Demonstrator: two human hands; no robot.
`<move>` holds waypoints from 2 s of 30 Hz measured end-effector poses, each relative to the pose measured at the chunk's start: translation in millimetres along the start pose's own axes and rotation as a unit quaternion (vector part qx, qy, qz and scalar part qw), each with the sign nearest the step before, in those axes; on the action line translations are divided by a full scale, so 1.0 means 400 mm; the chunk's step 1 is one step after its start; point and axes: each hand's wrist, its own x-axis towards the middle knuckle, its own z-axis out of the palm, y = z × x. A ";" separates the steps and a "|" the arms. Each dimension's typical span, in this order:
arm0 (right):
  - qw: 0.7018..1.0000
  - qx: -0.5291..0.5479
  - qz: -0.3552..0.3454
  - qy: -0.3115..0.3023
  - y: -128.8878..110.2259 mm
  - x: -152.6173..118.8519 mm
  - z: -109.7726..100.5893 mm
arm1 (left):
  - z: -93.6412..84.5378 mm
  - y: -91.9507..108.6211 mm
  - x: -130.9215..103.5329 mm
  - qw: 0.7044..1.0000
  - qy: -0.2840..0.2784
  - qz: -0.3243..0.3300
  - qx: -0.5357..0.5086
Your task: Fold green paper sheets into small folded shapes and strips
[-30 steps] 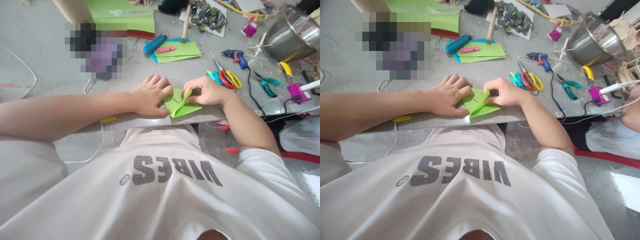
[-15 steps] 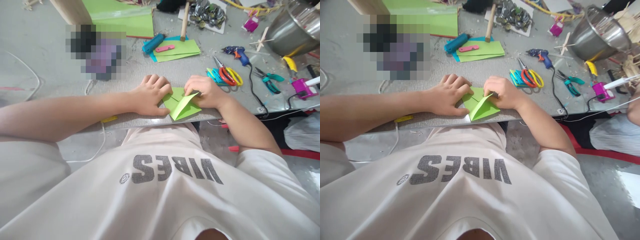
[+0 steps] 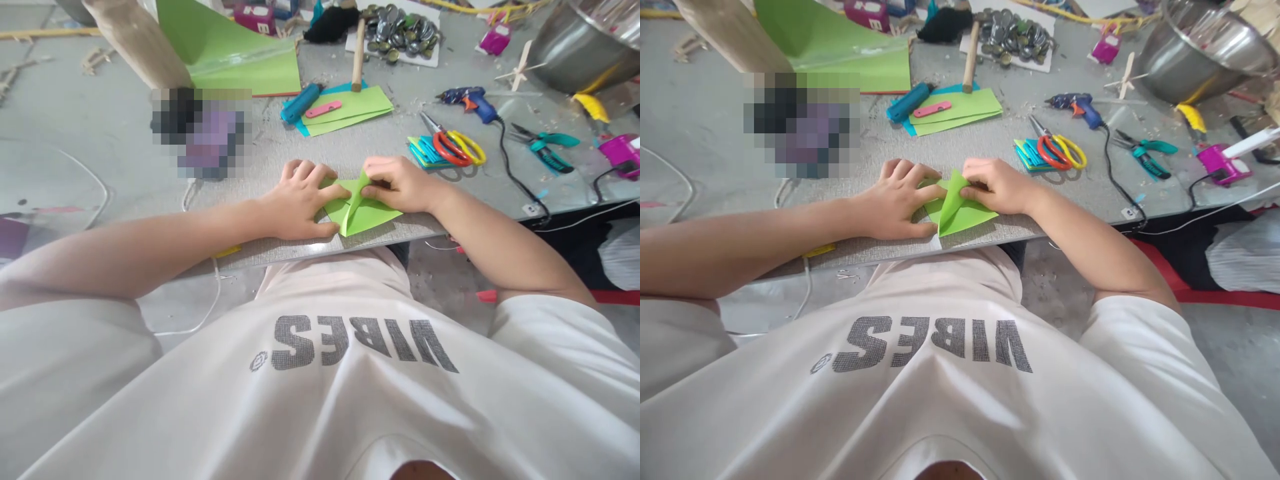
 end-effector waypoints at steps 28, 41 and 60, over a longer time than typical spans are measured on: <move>0.989 -0.006 0.132 0.067 0.005 0.011 0.024 | -0.002 -0.001 -0.009 1.000 -0.002 -0.008 -0.007; 0.999 -0.018 0.021 -0.041 0.001 0.003 -0.004 | 0.002 0.004 -0.008 1.000 0.008 -0.015 -0.015; 0.967 -0.228 0.107 -0.047 -0.259 -0.059 0.043 | -0.012 0.004 -0.005 0.999 -0.015 -0.005 -0.028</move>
